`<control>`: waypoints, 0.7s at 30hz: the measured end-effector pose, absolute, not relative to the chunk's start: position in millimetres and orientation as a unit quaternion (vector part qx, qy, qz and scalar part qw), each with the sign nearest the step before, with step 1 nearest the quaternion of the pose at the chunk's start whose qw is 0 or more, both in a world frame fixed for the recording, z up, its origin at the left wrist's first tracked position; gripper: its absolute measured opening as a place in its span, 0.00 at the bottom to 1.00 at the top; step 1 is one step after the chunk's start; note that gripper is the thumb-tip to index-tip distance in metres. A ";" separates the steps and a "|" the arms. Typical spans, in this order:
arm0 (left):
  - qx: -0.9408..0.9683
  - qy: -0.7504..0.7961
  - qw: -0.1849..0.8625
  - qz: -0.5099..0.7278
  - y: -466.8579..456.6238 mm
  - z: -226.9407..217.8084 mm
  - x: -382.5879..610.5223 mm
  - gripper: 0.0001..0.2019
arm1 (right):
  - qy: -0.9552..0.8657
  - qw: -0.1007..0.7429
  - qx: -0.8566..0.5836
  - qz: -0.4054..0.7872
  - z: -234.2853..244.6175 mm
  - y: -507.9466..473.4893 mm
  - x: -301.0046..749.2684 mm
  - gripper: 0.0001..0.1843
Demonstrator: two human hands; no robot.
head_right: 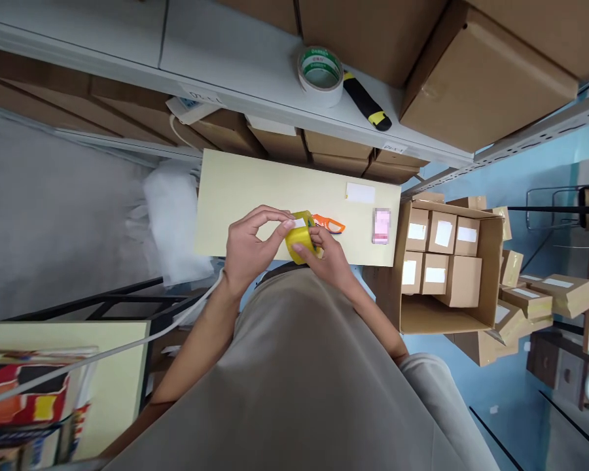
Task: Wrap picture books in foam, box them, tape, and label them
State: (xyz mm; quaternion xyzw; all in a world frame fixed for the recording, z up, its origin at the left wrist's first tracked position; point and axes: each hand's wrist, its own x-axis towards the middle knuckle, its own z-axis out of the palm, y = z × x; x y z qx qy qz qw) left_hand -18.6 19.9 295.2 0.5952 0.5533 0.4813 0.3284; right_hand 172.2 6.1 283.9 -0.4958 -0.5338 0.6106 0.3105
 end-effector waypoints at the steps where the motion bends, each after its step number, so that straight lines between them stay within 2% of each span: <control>1: 0.607 0.554 0.320 0.471 19.8 294.0 -17.1 0.10 | -0.526 0.317 -0.498 0.612 281.2 5.0 171.0 0.29; 4: 0.645 0.542 0.303 0.444 19.7 290.0 -14.7 0.08 | -0.521 0.322 -0.519 0.596 277.6 -0.1 174.9 0.30; 8: 0.677 0.531 0.285 0.421 16.9 283.5 -8.5 0.09 | -0.549 0.288 -0.557 0.553 277.8 -5.3 188.6 0.31; 14: 0.680 0.536 0.233 0.442 12.3 273.2 5.6 0.07 | -0.620 0.246 -0.570 0.479 273.8 -8.9 204.7 0.29; 21: 0.656 0.542 0.313 0.422 15.7 276.4 9.9 0.11 | -0.616 0.225 -0.556 0.510 275.5 -8.9 214.9 0.28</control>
